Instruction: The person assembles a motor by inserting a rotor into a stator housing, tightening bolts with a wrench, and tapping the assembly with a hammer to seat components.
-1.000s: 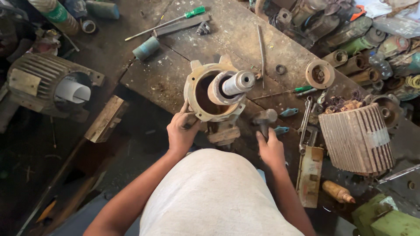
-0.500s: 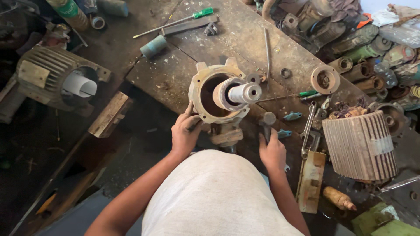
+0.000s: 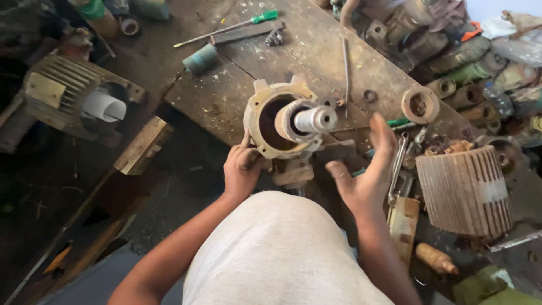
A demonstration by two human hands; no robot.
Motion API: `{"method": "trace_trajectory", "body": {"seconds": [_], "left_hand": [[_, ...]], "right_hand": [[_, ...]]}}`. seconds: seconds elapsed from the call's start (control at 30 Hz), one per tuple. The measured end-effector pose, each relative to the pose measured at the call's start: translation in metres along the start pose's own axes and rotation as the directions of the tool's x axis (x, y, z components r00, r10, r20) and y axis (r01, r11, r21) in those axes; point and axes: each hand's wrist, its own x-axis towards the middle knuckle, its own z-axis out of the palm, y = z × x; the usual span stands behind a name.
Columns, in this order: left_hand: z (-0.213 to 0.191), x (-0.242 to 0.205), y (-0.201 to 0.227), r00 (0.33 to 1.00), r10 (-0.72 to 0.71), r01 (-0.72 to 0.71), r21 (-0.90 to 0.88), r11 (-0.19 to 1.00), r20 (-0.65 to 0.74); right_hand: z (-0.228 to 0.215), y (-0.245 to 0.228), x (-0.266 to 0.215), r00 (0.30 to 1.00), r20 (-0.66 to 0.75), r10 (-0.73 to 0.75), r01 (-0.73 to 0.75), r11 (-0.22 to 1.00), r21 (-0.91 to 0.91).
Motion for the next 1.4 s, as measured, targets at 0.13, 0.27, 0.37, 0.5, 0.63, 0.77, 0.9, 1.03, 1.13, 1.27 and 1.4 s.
{"method": "trace_trajectory", "body": {"seconds": [0.13, 0.27, 0.37, 0.5, 0.63, 0.77, 0.9, 1.03, 1.13, 1.27, 1.4], "left_hand": [[0.006, -0.001, 0.000, 0.997, -0.071, 0.071, -0.013, 0.997, 0.026], [0.002, 0.001, 0.006, 0.999, -0.035, 0.035, 0.011, 0.999, 0.000], [0.002, 0.011, 0.012, 0.991, -0.136, 0.137, -0.084, 0.987, 0.017], [0.002, 0.022, 0.019, 0.979, -0.202, 0.199, -0.093, 0.976, -0.031], [0.005, 0.030, 0.020, 0.970, -0.237, 0.229, -0.124, 0.966, -0.059], [-0.013, 0.026, 0.007, 0.998, -0.065, 0.062, -0.289, 0.955, 0.001], [-0.040, 0.037, -0.024, 0.957, -0.287, 0.250, -0.412, 0.876, -0.031], [-0.058, 0.056, -0.067, 0.958, -0.287, 0.287, -0.085, 0.954, 0.018], [-0.054, 0.065, -0.086, 0.978, -0.130, 0.125, 0.045, 0.991, 0.162], [-0.023, 0.075, -0.100, 0.931, 0.024, -0.039, 0.034, 0.999, 0.364], [0.015, 0.091, -0.111, 0.829, 0.352, -0.358, -0.073, 0.931, 0.435]], "right_hand": [[0.010, -0.052, 0.080, 0.978, 0.027, -0.207, 0.187, 0.926, 0.329], [0.044, -0.064, 0.121, 0.992, 0.048, -0.113, 0.061, 0.791, 0.608], [0.059, -0.051, 0.138, 0.994, -0.042, -0.103, 0.108, 0.794, 0.598], [0.070, -0.038, 0.141, 0.996, -0.053, -0.072, 0.089, 0.771, 0.630], [0.071, -0.037, 0.142, 0.995, -0.067, -0.074, 0.099, 0.794, 0.599], [0.067, -0.040, 0.137, 0.993, -0.106, -0.053, 0.103, 0.827, 0.553], [0.061, -0.026, 0.142, 0.993, -0.113, 0.024, 0.047, 0.810, 0.584], [0.050, 0.002, 0.142, 0.968, -0.191, 0.160, -0.019, 0.813, 0.582], [0.035, 0.019, 0.126, 0.902, -0.288, 0.323, -0.079, 0.777, 0.624], [0.028, 0.034, 0.109, 0.829, -0.341, 0.443, -0.139, 0.753, 0.643], [0.036, 0.032, 0.112, 0.814, -0.384, 0.437, -0.094, 0.750, 0.654]]}}
